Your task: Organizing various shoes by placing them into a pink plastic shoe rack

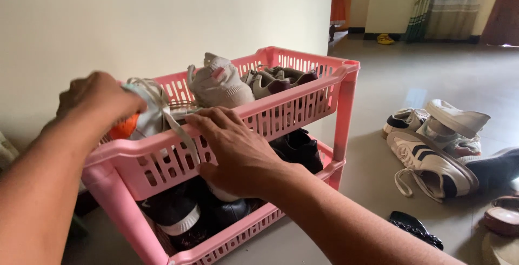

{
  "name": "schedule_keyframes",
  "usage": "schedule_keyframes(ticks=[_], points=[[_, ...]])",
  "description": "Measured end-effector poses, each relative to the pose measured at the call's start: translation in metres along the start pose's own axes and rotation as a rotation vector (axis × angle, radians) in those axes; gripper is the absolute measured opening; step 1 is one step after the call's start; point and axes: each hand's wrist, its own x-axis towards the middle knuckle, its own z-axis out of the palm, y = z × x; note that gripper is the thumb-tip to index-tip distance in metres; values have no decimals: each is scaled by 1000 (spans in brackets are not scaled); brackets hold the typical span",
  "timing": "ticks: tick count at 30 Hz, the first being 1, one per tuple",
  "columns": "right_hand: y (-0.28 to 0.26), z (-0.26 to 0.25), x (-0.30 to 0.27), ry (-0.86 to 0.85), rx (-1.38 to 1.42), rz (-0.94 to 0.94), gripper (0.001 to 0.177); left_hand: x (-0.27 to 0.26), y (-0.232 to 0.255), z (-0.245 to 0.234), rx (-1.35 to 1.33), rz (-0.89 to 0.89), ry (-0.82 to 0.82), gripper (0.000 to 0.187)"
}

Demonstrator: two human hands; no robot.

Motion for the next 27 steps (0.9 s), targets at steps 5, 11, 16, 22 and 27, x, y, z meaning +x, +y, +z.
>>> schedule_keyframes(ticks=[5, 11, 16, 22, 27], points=[[4, -1, -2, 31, -6, -5, 79, 28, 14, 13, 11, 102, 144, 45], [12, 6, -2, 66, -32, -93, 80, 75, 16, 47, 123, 282, -158, 41], [8, 6, -4, 88, -28, -78, 81, 114, 11, 81, 90, 144, -354, 41], [7, 12, -4, 74, -19, -50, 81, 145, 8, 114, 77, 137, -314, 46], [9, 17, -4, 142, -16, -100, 81, 180, -4, 127, 185, 166, -389, 34]])
